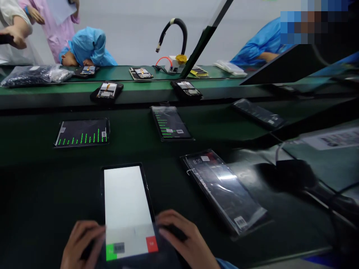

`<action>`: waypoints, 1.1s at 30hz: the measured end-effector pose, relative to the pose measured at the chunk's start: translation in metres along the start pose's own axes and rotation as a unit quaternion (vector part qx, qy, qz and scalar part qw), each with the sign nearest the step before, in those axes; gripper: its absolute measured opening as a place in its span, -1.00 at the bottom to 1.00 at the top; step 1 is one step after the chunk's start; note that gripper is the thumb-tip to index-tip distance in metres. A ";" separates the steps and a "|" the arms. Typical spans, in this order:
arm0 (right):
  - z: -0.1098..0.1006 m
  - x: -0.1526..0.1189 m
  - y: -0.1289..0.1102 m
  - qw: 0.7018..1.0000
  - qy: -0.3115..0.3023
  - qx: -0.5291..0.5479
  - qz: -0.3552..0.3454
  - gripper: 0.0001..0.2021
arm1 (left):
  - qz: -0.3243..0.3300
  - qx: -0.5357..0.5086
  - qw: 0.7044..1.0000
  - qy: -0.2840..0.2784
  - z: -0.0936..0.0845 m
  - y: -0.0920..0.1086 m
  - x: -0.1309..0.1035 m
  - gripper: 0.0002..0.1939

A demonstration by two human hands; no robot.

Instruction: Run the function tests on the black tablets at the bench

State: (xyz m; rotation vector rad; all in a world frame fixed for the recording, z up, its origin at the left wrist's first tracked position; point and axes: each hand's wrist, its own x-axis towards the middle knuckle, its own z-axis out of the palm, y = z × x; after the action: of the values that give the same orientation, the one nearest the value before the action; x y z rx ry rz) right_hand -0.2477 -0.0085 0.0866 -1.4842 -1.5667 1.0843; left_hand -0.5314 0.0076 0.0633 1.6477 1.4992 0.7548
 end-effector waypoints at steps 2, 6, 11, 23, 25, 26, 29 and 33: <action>0.014 0.003 0.012 0.992 0.078 -0.092 0.032 -0.68 | -0.068 0.049 0.996 0.035 0.000 -0.002 0.010 -0.55; 0.031 -0.002 0.031 0.984 0.090 -0.129 0.087 -0.44 | -0.149 0.081 0.985 -0.005 0.002 -0.011 0.013 -0.31; 0.028 -0.011 0.035 0.984 0.115 -0.075 0.114 -0.50 | -0.134 0.087 0.979 -0.125 0.003 -0.019 -0.006 -0.22; 0.027 -0.011 0.018 0.982 0.038 -0.068 0.174 -0.37 | -0.198 -0.077 0.964 -0.157 -0.005 -0.015 -0.005 -0.24; 0.023 -0.015 0.019 0.978 0.026 -0.063 0.195 -0.36 | -0.224 -0.115 0.952 -0.174 -0.010 -0.019 -0.005 -0.25; 0.022 -0.017 0.020 0.977 0.019 -0.061 0.204 -0.37 | -0.231 -0.126 0.949 -0.176 -0.010 -0.021 -0.005 -0.25; 0.021 -0.021 0.022 0.977 0.014 -0.042 0.208 -0.43 | -0.234 -0.145 0.946 -0.169 -0.005 -0.025 -0.006 -0.26; 0.025 -0.021 0.023 0.975 0.034 -0.017 0.218 -0.41 | -0.218 -0.146 0.950 -0.169 0.000 -0.028 -0.008 -0.30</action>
State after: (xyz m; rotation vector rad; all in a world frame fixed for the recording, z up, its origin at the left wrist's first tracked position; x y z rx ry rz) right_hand -0.2592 -0.0325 0.0568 -1.9237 -1.2451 1.2336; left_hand -0.5471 0.0003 0.0399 1.1019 1.3576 0.4009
